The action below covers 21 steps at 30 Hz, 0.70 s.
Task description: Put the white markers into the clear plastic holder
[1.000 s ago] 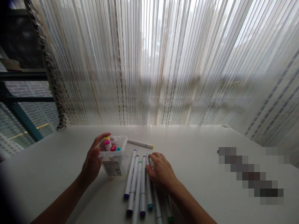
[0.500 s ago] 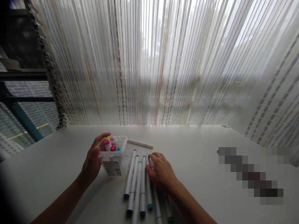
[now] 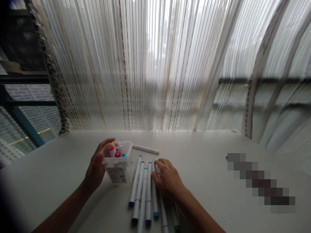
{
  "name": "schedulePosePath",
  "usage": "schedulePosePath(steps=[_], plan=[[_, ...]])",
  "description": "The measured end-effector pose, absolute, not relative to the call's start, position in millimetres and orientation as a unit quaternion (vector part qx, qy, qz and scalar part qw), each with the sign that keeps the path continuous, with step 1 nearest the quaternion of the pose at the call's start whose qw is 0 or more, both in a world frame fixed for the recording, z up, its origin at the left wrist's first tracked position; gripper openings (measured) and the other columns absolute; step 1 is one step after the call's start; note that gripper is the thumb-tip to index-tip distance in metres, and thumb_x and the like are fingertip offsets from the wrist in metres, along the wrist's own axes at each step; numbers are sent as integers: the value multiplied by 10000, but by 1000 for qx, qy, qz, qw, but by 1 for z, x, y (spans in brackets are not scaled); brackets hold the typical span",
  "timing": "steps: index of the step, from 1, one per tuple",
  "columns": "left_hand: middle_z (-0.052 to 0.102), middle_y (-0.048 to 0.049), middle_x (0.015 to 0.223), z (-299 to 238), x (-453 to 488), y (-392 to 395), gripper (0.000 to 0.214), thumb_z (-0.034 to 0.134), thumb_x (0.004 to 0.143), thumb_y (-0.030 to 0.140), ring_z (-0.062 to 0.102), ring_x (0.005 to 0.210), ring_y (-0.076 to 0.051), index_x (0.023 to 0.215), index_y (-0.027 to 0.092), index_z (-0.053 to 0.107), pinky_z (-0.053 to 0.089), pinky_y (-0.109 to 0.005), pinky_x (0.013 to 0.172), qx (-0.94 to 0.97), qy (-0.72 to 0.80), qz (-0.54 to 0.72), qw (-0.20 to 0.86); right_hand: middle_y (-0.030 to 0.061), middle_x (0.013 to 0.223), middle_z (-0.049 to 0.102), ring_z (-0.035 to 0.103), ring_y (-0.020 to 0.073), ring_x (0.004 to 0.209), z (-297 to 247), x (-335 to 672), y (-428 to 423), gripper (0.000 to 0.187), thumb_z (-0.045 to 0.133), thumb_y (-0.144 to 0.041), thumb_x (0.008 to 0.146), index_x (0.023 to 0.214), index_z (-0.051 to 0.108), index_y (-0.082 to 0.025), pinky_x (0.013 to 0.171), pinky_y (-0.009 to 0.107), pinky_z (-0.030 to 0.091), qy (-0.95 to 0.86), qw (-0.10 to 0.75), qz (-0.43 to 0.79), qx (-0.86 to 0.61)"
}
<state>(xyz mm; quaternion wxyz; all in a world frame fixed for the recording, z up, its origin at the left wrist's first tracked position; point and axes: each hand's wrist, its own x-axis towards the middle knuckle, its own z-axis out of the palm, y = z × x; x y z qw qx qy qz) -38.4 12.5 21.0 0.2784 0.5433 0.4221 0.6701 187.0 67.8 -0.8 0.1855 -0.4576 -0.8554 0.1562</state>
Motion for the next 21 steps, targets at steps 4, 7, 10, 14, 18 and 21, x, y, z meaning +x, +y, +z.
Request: schedulePosePath(steps=[4, 7, 10, 14, 18, 21], plan=[[576, -53, 994, 21, -38, 12, 562, 456, 747, 605, 558, 787, -208, 1147, 210, 461, 403, -275, 600, 544, 427, 670, 270, 99, 1180, 528, 444, 213, 1120, -1, 188, 67, 347, 470, -244, 797, 1121, 548, -148, 982, 324, 328, -856, 185, 155, -457], [570, -59, 1033, 20, -38, 12, 555, 444, 761, 598, 562, 787, -202, 1158, 211, 454, 409, -277, 616, 547, 424, 669, 272, 98, 1184, 526, 442, 215, 1124, -2, 188, 68, 349, 469, -245, 797, 1124, 546, -149, 984, 330, 326, -856, 185, 153, -458], [575, -61, 1031, 20, -39, 12, 557, 437, 770, 590, 564, 726, -186, 1176, 209, 438, 409, -276, 596, 548, 419, 665, 286, 105, 1174, 533, 447, 218, 1116, -1, 187, 68, 350, 472, -241, 791, 1118, 549, -141, 981, 337, 329, -855, 188, 156, -457], [566, -59, 1049, 20, -39, 13, 548, 438, 771, 587, 563, 769, -193, 1171, 213, 446, 413, -277, 629, 550, 423, 664, 279, 102, 1166, 538, 451, 216, 1108, 0, 187, 67, 344, 468, -230, 790, 1111, 552, -141, 976, 334, 333, -855, 193, 159, -454], [559, -64, 1061, 20, -39, 13, 571, 444, 759, 600, 558, 794, -202, 1166, 201, 450, 415, -285, 659, 546, 427, 667, 274, 108, 1171, 534, 449, 217, 1109, -1, 187, 68, 344, 470, -231, 790, 1109, 552, -131, 979, 336, 328, -856, 189, 161, -453], [565, -59, 1040, 21, -38, 13, 563, 444, 760, 596, 557, 763, -196, 1162, 202, 450, 411, -278, 625, 544, 427, 668, 275, 106, 1162, 539, 452, 217, 1103, -2, 187, 69, 338, 472, -229, 788, 1102, 555, -136, 977, 335, 329, -856, 191, 161, -453]])
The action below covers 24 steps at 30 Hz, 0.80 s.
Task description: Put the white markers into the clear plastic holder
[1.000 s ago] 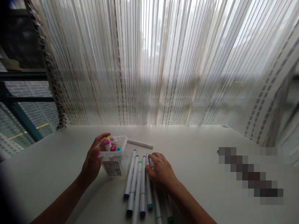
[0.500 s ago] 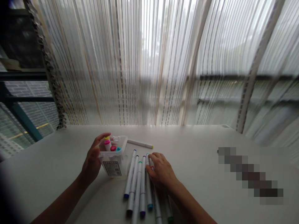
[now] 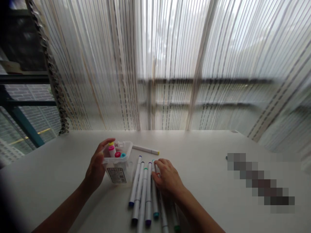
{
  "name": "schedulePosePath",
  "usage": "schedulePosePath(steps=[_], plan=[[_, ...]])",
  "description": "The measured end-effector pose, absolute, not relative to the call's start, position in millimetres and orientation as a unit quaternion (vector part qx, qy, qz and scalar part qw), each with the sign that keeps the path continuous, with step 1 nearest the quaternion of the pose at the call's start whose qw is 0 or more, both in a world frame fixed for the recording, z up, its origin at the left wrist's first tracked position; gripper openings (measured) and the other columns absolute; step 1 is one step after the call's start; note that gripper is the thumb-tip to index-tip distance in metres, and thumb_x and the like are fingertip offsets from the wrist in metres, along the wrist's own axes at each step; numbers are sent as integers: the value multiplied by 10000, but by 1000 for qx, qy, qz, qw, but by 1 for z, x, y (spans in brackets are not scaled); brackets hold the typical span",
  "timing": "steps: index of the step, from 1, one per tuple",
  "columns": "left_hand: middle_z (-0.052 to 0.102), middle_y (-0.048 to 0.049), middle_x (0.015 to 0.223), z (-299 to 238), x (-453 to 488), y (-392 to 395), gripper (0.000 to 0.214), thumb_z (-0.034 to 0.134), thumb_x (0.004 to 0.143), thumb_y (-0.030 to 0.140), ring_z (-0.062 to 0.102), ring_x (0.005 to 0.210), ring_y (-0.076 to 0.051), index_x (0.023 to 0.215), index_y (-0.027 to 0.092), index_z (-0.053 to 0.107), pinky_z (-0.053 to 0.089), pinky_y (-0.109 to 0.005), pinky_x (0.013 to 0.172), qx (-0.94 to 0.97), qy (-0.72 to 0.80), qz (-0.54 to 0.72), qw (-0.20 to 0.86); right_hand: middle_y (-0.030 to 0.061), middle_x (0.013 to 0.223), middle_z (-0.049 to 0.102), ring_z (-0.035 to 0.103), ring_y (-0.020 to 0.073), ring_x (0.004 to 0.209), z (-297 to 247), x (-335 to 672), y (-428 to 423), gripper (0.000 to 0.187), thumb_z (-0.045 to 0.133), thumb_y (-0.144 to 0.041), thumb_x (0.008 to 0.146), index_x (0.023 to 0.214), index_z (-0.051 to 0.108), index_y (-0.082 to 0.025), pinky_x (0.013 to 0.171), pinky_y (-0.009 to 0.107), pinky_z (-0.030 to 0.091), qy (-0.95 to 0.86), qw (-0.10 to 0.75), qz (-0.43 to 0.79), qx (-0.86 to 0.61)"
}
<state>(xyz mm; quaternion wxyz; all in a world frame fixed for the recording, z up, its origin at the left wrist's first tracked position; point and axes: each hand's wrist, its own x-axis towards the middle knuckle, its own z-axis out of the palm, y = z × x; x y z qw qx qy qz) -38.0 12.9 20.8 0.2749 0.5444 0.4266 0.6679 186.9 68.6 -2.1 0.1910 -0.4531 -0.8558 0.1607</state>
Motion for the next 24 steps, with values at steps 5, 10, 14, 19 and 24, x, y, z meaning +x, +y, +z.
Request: schedulePosePath(steps=[5, 10, 14, 19, 24], plan=[[568, -53, 1024, 21, -37, 12, 546, 438, 771, 589, 556, 754, -194, 1160, 207, 454, 402, -273, 606, 545, 424, 669, 274, 101, 1156, 544, 456, 217, 1097, -3, 187, 70, 331, 471, -231, 791, 1100, 556, -147, 974, 338, 334, -857, 194, 160, -449], [557, -59, 1056, 20, -38, 14, 553, 442, 764, 592, 557, 802, -208, 1159, 206, 462, 409, -290, 653, 547, 429, 668, 265, 108, 1164, 539, 450, 221, 1106, -5, 188, 71, 344, 479, -243, 790, 1109, 553, -137, 978, 341, 331, -858, 196, 157, -449], [547, -68, 1082, 19, -39, 15, 568, 442, 759, 598, 554, 829, -219, 1164, 199, 457, 415, -295, 660, 548, 429, 667, 266, 106, 1168, 534, 447, 215, 1112, -5, 188, 72, 345, 478, -249, 795, 1113, 551, -138, 981, 329, 327, -859, 190, 158, -449], [545, -46, 1071, 19, -39, 13, 543, 424, 769, 602, 549, 799, -200, 1158, 225, 458, 400, -280, 641, 552, 433, 662, 262, 106, 1167, 535, 447, 219, 1111, -4, 188, 71, 344, 477, -243, 794, 1112, 551, -137, 981, 332, 327, -858, 187, 158, -451], [553, -56, 1055, 19, -39, 13, 555, 424, 770, 599, 550, 794, -206, 1169, 214, 451, 402, -283, 635, 553, 430, 663, 265, 103, 1162, 537, 450, 219, 1105, -4, 188, 71, 347, 475, -244, 792, 1115, 549, -142, 976, 337, 329, -858, 194, 156, -450]])
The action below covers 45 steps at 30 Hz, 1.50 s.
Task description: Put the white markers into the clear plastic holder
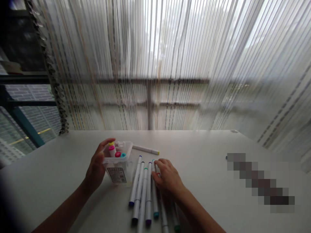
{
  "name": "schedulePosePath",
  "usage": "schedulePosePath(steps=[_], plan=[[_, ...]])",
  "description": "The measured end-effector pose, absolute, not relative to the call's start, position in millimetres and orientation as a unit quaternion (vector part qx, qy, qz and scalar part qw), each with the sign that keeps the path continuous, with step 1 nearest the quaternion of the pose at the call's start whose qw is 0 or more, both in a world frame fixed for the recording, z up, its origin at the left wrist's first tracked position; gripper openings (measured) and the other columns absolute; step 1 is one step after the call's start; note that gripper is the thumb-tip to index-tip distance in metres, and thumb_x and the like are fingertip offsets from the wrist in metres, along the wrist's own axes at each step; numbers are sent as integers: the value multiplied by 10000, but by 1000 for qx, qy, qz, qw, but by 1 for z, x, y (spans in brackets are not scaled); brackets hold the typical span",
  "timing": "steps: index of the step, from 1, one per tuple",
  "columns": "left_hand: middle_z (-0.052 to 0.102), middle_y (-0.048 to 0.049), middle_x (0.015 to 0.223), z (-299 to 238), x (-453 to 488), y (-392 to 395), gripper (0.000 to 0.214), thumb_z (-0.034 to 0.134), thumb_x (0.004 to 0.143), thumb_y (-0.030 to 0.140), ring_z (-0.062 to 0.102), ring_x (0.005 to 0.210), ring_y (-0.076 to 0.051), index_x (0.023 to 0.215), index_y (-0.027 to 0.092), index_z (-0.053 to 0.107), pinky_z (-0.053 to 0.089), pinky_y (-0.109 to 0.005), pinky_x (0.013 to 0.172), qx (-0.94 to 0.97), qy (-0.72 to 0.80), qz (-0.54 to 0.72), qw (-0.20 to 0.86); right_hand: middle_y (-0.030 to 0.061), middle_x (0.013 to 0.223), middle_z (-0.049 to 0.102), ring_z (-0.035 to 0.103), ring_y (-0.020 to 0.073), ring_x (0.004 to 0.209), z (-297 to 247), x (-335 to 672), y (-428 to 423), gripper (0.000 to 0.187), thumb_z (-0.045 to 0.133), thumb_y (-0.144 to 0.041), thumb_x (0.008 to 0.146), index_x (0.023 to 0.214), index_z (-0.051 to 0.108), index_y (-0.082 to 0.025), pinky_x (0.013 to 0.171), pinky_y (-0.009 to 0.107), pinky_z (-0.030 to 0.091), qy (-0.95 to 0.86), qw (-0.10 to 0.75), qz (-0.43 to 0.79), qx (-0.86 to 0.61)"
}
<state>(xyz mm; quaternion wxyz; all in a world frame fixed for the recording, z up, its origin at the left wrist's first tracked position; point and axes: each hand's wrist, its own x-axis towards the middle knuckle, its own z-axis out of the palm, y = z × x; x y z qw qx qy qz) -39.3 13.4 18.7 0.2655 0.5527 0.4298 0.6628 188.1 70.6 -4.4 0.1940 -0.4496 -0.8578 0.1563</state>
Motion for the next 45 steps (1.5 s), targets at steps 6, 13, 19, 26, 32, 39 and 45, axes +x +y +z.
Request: schedulePosePath(steps=[6, 13, 19, 26, 32, 39, 45], plan=[[554, -74, 1072, 17, -40, 15, 593, 449, 751, 609, 550, 848, -231, 1175, 194, 446, 413, -294, 661, 542, 429, 669, 273, 103, 1148, 544, 461, 216, 1093, -4, 188, 70, 333, 474, -236, 786, 1098, 556, -151, 968, 336, 337, -858, 198, 161, -447], [567, -66, 1047, 18, -40, 15, 593, 460, 737, 618, 561, 793, -215, 1161, 203, 457, 422, -292, 647, 537, 429, 671, 277, 107, 1145, 543, 460, 216, 1090, -6, 188, 72, 342, 479, -245, 786, 1102, 554, -138, 968, 334, 337, -860, 200, 157, -443], [563, -65, 1055, 20, -38, 13, 586, 445, 751, 612, 556, 783, -208, 1169, 202, 447, 409, -284, 637, 543, 431, 666, 276, 107, 1153, 539, 454, 216, 1099, -6, 188, 71, 343, 470, -247, 792, 1108, 549, -140, 972, 336, 334, -859, 198, 157, -446], [536, -68, 1105, 22, -37, 11, 553, 434, 771, 595, 547, 849, -222, 1166, 208, 445, 407, -289, 674, 549, 427, 664, 274, 101, 1147, 542, 457, 215, 1094, -2, 187, 70, 330, 462, -235, 792, 1098, 553, -152, 970, 339, 337, -857, 199, 161, -448], [558, -72, 1059, 21, -38, 12, 563, 442, 762, 599, 558, 830, -223, 1162, 203, 451, 416, -286, 628, 547, 426, 666, 275, 108, 1152, 540, 456, 215, 1097, -4, 188, 70, 341, 471, -234, 788, 1107, 551, -144, 973, 341, 335, -859, 202, 160, -443], [562, -77, 1059, 19, -39, 14, 583, 448, 759, 600, 557, 780, -203, 1174, 190, 443, 420, -286, 644, 543, 421, 669, 284, 114, 1157, 539, 456, 213, 1101, -3, 188, 70, 348, 474, -242, 785, 1108, 553, -137, 975, 344, 333, -857, 204, 161, -445], [557, -66, 1066, 20, -39, 13, 552, 436, 771, 590, 557, 773, -201, 1169, 207, 447, 411, -278, 612, 549, 422, 666, 277, 108, 1150, 544, 461, 212, 1093, -3, 188, 70, 331, 474, -235, 787, 1095, 560, -151, 971, 342, 337, -856, 201, 162, -447]])
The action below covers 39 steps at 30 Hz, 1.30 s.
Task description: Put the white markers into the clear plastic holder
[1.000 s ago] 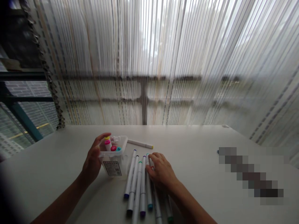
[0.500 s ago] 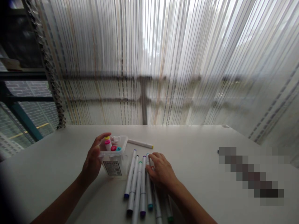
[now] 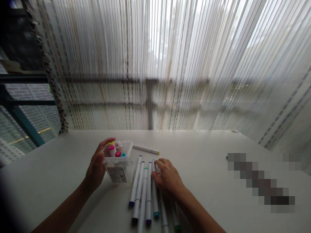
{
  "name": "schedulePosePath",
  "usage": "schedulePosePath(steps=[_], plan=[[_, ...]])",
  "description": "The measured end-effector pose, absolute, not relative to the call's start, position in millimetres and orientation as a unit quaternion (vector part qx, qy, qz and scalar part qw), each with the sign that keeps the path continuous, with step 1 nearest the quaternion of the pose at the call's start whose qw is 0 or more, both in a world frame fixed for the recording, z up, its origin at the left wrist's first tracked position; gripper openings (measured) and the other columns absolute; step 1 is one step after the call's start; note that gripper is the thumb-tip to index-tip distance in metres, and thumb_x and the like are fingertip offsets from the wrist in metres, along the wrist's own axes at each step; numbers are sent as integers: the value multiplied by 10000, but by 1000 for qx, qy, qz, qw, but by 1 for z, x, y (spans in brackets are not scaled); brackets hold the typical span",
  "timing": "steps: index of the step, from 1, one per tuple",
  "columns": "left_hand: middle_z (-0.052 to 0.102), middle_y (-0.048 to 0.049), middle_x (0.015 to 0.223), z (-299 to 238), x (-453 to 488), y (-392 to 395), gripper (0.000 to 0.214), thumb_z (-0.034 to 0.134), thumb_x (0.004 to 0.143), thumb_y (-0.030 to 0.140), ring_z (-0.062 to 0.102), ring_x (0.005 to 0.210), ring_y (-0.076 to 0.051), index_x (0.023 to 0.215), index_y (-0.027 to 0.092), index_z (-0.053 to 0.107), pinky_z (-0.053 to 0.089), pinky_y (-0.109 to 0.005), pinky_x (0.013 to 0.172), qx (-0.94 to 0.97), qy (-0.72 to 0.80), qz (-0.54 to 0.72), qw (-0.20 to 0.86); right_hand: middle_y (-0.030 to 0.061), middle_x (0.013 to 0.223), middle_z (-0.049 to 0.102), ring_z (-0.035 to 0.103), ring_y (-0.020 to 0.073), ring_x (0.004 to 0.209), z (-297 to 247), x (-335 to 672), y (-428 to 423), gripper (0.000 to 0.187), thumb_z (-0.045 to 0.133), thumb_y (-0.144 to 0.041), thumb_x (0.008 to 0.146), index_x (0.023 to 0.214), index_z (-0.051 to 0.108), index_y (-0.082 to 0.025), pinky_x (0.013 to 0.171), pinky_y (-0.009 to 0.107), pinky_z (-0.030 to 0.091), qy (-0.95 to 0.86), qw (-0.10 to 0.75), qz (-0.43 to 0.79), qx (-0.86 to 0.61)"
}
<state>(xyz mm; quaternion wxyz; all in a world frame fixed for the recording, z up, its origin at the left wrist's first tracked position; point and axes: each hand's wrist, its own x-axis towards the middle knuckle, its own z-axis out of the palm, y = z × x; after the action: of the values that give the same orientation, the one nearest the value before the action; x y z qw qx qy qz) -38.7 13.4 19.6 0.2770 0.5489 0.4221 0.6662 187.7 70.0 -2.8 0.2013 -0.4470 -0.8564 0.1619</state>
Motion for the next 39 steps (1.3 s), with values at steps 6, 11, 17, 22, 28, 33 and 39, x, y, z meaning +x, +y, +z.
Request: schedulePosePath(steps=[6, 11, 17, 22, 28, 33, 39], plan=[[561, -58, 1054, 21, -37, 13, 534, 428, 779, 586, 555, 783, -200, 1165, 217, 451, 408, -281, 631, 550, 422, 667, 273, 104, 1155, 541, 458, 216, 1099, -3, 187, 70, 342, 474, -234, 785, 1106, 557, -151, 974, 338, 338, -857, 199, 158, -449], [565, -70, 1050, 21, -38, 13, 550, 434, 775, 586, 565, 814, -217, 1173, 205, 447, 417, -289, 628, 550, 421, 667, 273, 97, 1145, 547, 462, 216, 1092, -2, 187, 69, 331, 466, -234, 787, 1097, 561, -163, 972, 344, 338, -856, 203, 160, -449], [566, -56, 1040, 21, -37, 12, 539, 437, 772, 591, 557, 770, -195, 1162, 220, 454, 408, -277, 601, 548, 422, 666, 279, 107, 1153, 541, 456, 216, 1099, -3, 187, 70, 343, 464, -243, 791, 1107, 555, -143, 974, 338, 335, -858, 199, 156, -447], [568, -57, 1033, 22, -38, 13, 553, 443, 761, 603, 556, 793, -203, 1154, 215, 459, 411, -289, 651, 545, 425, 670, 273, 101, 1148, 546, 460, 218, 1096, -2, 187, 70, 332, 465, -237, 789, 1098, 558, -161, 971, 350, 336, -856, 196, 165, -449], [562, -60, 1053, 21, -38, 12, 541, 436, 773, 587, 559, 785, -202, 1163, 212, 452, 412, -286, 638, 555, 423, 664, 269, 99, 1153, 542, 457, 215, 1099, -2, 187, 70, 330, 464, -237, 788, 1096, 557, -163, 971, 343, 336, -857, 193, 159, -451], [576, -62, 1017, 23, -37, 12, 544, 427, 776, 591, 564, 767, -204, 1161, 207, 451, 412, -274, 589, 557, 422, 663, 268, 109, 1156, 538, 452, 215, 1105, -3, 187, 70, 345, 457, -249, 796, 1109, 550, -137, 977, 332, 330, -860, 191, 152, -449], [568, -54, 1035, 23, -37, 11, 523, 428, 780, 584, 564, 785, -195, 1155, 220, 462, 418, -280, 629, 554, 426, 663, 267, 105, 1142, 546, 463, 216, 1088, -3, 187, 70, 334, 461, -240, 789, 1096, 557, -148, 964, 337, 342, -859, 197, 152, -447]])
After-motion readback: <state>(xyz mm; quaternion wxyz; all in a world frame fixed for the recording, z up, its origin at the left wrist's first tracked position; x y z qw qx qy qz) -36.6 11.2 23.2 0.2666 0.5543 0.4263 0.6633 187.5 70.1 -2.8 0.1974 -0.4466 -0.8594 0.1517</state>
